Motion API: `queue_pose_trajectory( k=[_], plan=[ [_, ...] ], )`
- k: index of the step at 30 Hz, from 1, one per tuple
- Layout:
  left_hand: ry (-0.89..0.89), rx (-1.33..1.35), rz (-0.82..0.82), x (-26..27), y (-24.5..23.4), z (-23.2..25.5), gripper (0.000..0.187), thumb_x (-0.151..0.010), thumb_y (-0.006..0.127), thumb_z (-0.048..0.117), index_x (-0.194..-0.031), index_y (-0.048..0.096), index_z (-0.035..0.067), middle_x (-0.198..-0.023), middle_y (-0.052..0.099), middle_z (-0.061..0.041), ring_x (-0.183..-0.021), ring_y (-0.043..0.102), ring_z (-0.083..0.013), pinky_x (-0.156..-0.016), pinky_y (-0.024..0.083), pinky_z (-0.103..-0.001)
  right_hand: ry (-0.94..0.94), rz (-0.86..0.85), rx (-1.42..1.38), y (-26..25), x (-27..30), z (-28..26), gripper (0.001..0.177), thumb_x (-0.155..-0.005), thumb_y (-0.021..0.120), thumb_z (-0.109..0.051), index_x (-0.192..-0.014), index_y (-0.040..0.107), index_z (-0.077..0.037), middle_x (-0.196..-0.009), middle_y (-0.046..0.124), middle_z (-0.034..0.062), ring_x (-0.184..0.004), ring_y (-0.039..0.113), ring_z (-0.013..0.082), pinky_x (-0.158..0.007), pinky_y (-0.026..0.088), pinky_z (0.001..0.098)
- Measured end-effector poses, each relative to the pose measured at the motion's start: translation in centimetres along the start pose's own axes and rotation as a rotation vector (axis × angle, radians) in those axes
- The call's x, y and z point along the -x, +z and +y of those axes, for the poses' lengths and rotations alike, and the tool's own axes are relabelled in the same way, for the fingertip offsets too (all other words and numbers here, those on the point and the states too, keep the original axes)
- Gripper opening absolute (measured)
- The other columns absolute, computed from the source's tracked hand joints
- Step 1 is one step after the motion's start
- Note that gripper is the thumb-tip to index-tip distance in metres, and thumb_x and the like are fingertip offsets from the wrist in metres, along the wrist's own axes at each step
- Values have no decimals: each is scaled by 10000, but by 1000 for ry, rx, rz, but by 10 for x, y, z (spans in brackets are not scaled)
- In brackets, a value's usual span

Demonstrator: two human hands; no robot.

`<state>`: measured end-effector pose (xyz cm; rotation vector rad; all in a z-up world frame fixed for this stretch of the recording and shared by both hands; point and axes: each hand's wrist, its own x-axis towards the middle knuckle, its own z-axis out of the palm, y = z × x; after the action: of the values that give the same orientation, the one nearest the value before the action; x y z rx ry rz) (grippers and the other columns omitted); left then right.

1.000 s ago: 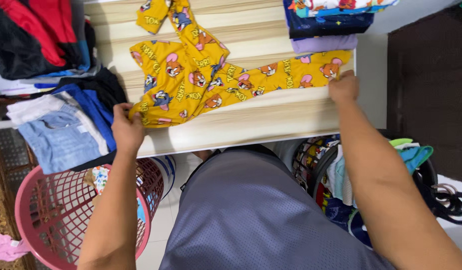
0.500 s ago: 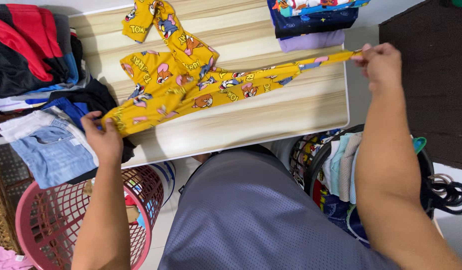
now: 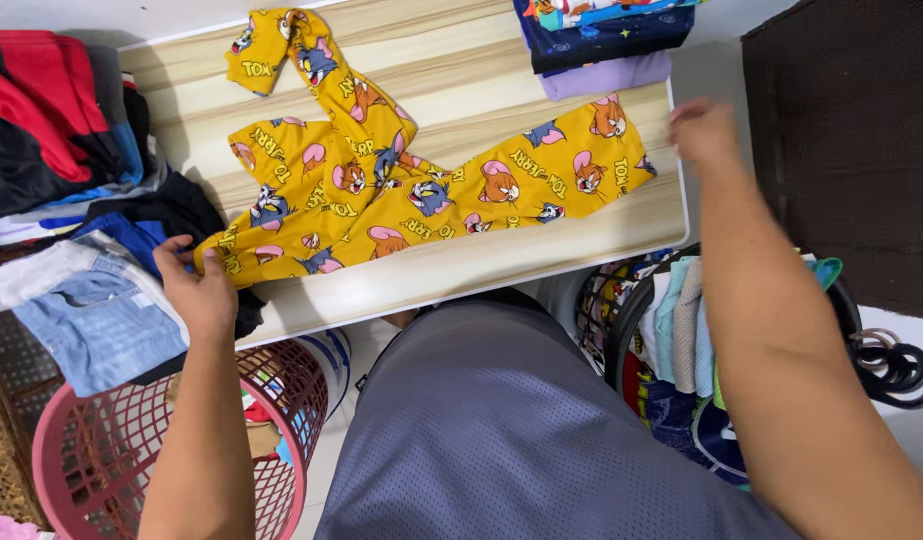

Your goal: The person folds several children's pajama sets one by one on a wooden table. They retrieve each item from a pink laundry basket, unfold it, fold it neatly, and place it on a growing stack on the table.

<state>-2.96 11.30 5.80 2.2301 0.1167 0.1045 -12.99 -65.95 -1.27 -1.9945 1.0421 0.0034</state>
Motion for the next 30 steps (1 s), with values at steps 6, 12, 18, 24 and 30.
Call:
queue_pose_trajectory(
  k=[6, 12, 18, 24, 30],
  plan=[
    [-17, -29, -1, 1, 4, 2, 282, -1071, 655, 37, -1312, 508, 24, -1004, 586, -67, -813, 564, -126, -719, 473, -277, -228, 61, 298, 54, 11, 36, 98, -884, 800, -157, -937, 750, -91, -884, 746, 102, -794, 706, 239, -739, 543, 377],
    [-52, -72, -2, 2, 5, 8, 283, -1052, 664, 37, -1295, 520, 26, -978, 587, -61, -789, 556, -121, -693, 464, -277, -275, 268, 379, 69, 25, 12, 146, -839, 839, -158, -911, 740, -78, -872, 692, 144, -764, 692, 303, -697, 531, 427],
    [-29, -40, 0, 4, 5, 4, 282, -1060, 668, 29, -1299, 518, 28, -975, 576, -56, -796, 544, -117, -708, 461, -270, -142, 147, 251, 64, 22, 0, 187, -814, 867, -166, -826, 709, -67, -837, 738, 93, -775, 704, 244, -740, 547, 397],
    [-36, -17, 15, 5, 5, 0, 283, -1056, 666, 21, -1296, 517, 30, -964, 581, -53, -813, 535, -127, -724, 460, -277, -297, 36, 148, 34, 8, 14, 176, -850, 863, -74, -865, 699, -9, -817, 705, 99, -725, 652, 186, -639, 534, 366],
    [-6, -38, 9, 5, 10, 5, 262, -1054, 659, 3, -1285, 538, 24, -979, 611, -76, -857, 567, -138, -775, 486, -282, 11, -222, 65, 31, -7, 32, 85, -977, 660, -84, -1005, 664, -4, -810, 686, 114, -649, 680, 193, -586, 552, 351]
  ],
)
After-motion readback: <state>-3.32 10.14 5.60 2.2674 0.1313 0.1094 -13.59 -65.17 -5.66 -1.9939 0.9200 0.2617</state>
